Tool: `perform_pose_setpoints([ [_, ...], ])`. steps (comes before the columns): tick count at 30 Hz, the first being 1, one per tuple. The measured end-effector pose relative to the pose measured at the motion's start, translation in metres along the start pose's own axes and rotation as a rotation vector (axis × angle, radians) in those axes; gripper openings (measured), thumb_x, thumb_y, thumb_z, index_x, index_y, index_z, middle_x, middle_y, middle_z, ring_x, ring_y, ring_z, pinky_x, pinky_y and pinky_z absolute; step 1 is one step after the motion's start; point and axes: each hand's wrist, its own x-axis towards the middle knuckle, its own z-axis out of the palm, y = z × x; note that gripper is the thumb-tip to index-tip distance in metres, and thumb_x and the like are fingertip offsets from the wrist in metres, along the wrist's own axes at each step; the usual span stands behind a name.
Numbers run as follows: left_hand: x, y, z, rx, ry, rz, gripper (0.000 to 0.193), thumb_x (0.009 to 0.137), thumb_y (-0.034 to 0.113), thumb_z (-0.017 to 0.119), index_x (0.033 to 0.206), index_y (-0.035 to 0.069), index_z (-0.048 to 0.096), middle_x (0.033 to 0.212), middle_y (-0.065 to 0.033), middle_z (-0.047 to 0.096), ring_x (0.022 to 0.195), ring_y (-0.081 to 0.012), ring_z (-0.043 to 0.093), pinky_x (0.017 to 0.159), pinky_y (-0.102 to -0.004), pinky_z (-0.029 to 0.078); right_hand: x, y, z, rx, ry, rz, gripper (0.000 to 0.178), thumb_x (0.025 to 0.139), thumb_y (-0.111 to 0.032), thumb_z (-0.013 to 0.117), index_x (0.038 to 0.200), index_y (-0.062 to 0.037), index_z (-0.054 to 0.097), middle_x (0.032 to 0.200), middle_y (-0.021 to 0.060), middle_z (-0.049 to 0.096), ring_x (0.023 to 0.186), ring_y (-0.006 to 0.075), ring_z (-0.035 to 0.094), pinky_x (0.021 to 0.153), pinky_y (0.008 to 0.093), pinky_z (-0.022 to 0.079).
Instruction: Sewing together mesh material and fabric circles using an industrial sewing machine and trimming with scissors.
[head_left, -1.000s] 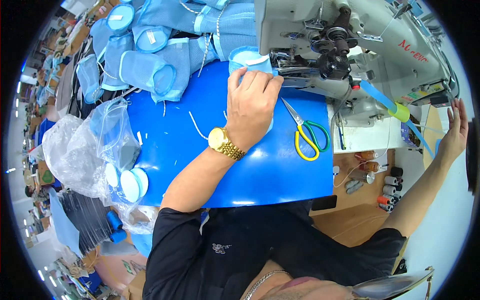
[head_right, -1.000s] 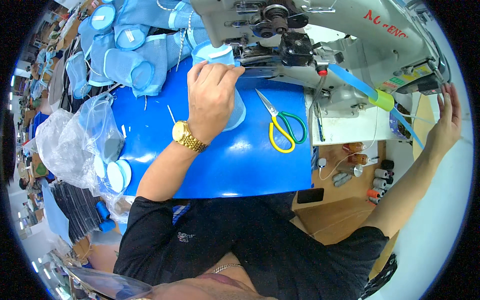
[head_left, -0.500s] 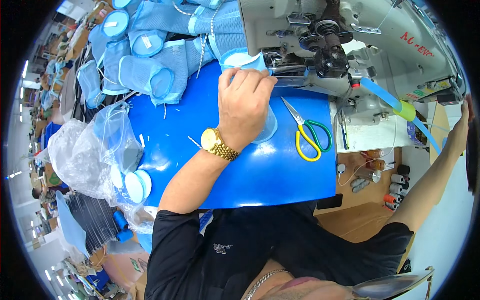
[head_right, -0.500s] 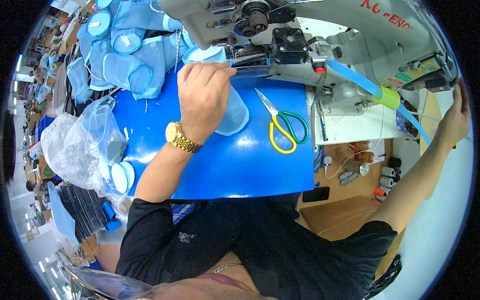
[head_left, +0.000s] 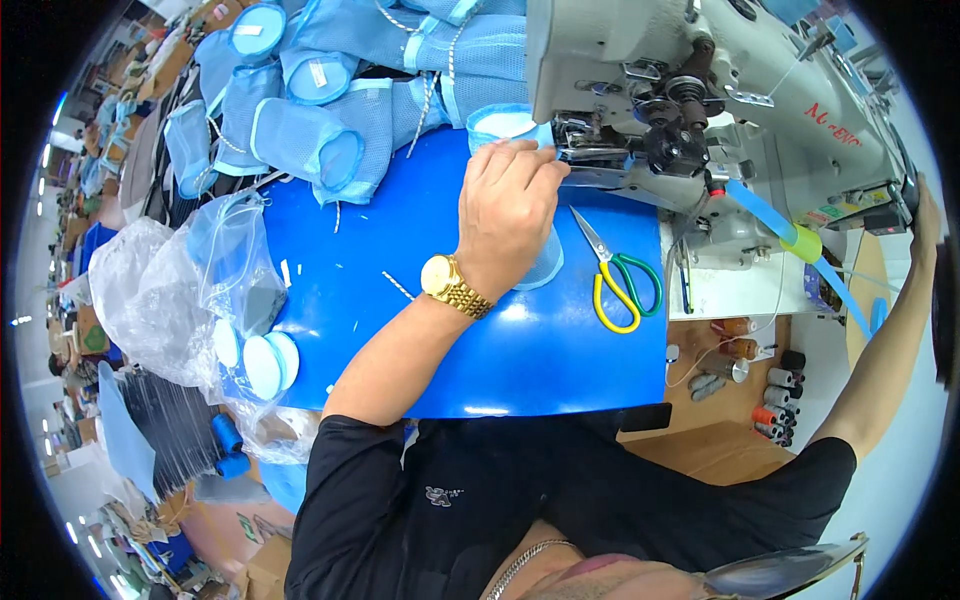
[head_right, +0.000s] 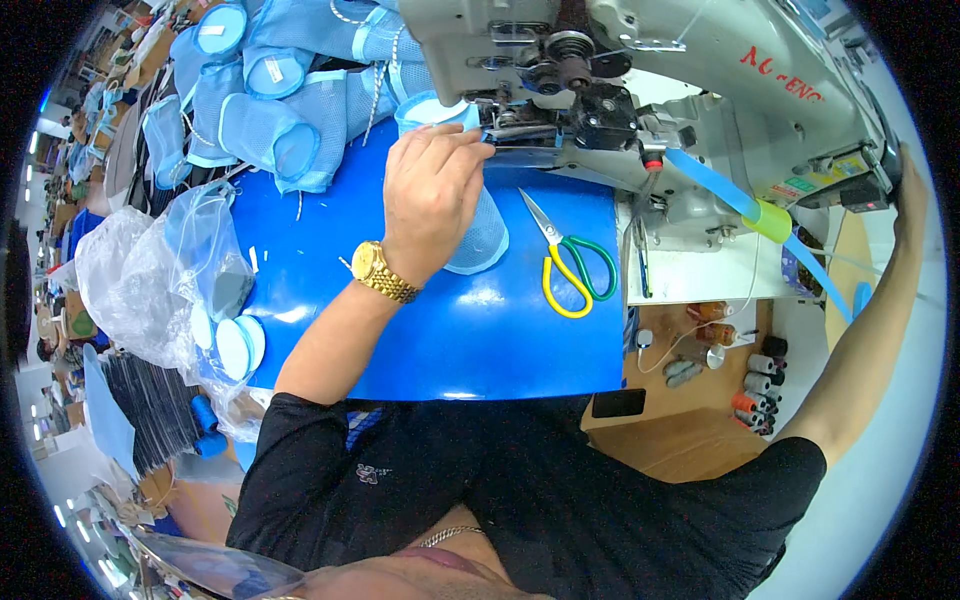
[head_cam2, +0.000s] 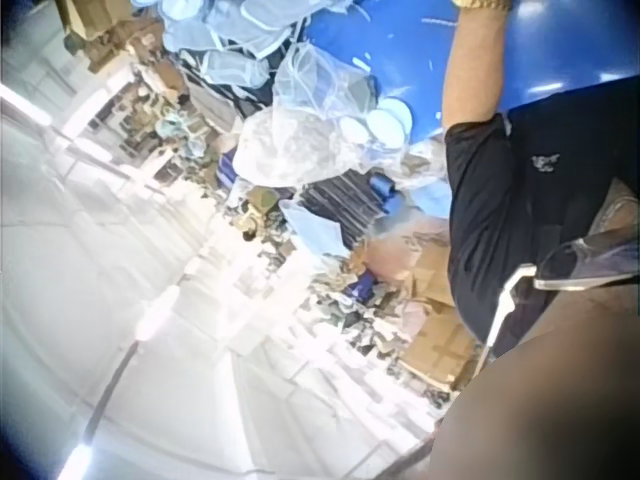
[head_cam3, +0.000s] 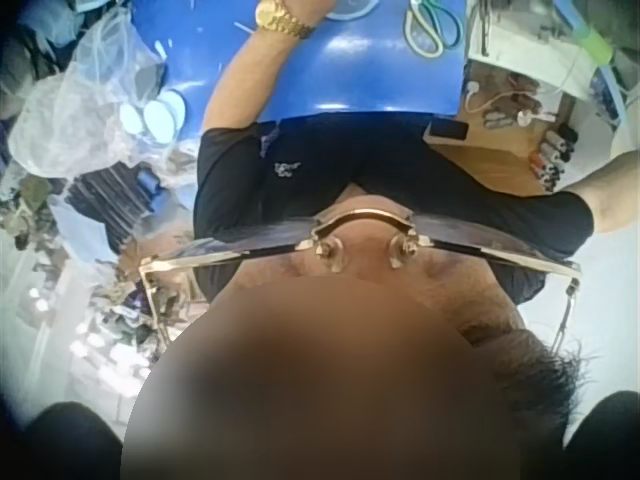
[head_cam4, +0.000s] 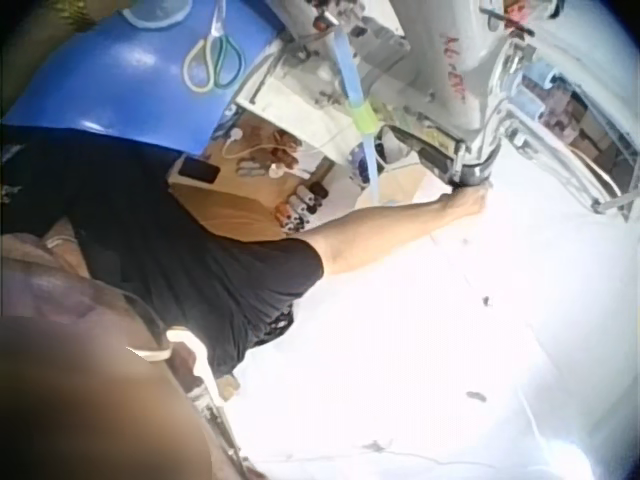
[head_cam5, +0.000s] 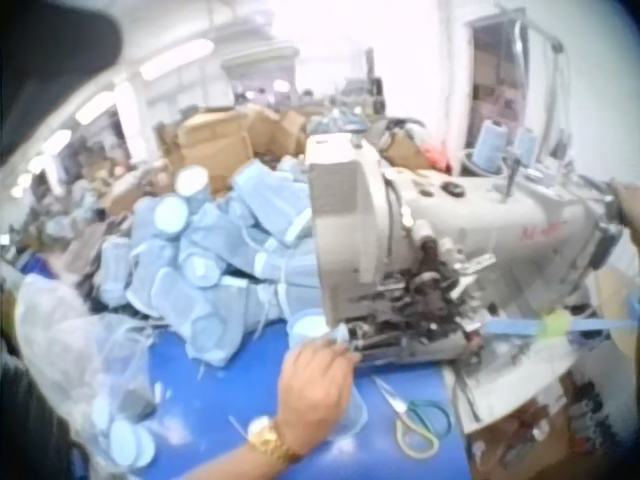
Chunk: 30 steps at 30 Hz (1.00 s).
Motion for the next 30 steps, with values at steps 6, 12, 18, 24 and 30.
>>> perform_pose_setpoints([
  [6,0.001,0.0,0.003,-0.019,0.053,-0.01,0.016,0.071,0.006,0.064,0.087,0.005,0.066,0.094,-0.0079,0.066,0.093,-0.0242,0.061,0.086,-0.0408,0.046,-0.05,0.0,0.008,0.392,0.039,-0.272,0.044,0.095,-0.036,0.057,0.116,0.0022,0.064,0.105,0.0093,0.065,0.094,0.0157,0.061,0.083,0.0276,0.046],
  [12,-0.001,-0.004,-0.003,-0.038,0.038,-0.009,0.017,0.071,0.005,0.063,0.088,0.006,0.066,0.085,-0.0046,0.063,0.084,-0.0217,0.059,0.081,-0.0373,0.044,-0.079,-0.017,-0.002,0.67,-0.034,-0.136,0.037,0.098,-0.033,0.054,0.107,0.0015,0.064,0.102,0.0089,0.065,0.092,0.0149,0.061,0.082,0.0311,0.048],
  [18,-0.016,-0.012,-0.002,-0.007,0.025,-0.062,0.027,0.073,0.003,0.062,0.1,0.007,0.065,0.076,-0.0034,0.056,0.078,-0.0201,0.056,0.078,-0.037,0.041,-0.055,-0.013,-0.002,0.789,-0.132,0.109,0.043,0.097,-0.041,0.054,0.11,-0.0009,0.063,0.096,0.0044,0.066,0.084,0.0132,0.061,0.077,0.0297,0.047],
  [24,-0.029,-0.027,0.002,0.085,-0.069,-0.077,0.032,0.074,0.003,0.064,0.105,0.008,0.068,0.077,-0.0031,0.054,0.079,-0.0195,0.054,0.077,-0.0376,0.04,-0.026,-0.045,-0.017,0.55,-0.358,0.252,0.04,0.096,-0.042,0.055,0.101,-0.0037,0.066,0.08,0.0036,0.064,0.07,0.0115,0.061,0.068,0.0273,0.048],
  [30,-0.037,-0.033,0.008,0.112,-0.104,-0.157,0.033,0.076,0.002,0.063,0.106,0.014,0.071,0.078,-0.0028,0.054,0.08,-0.0197,0.053,0.077,-0.0387,0.038,-0.082,-0.062,0.02,0.856,-0.138,0.179,0.042,0.098,-0.039,0.052,0.112,-0.0008,0.063,0.079,0.0066,0.066,0.065,0.0135,0.064,0.06,0.0259,0.05],
])
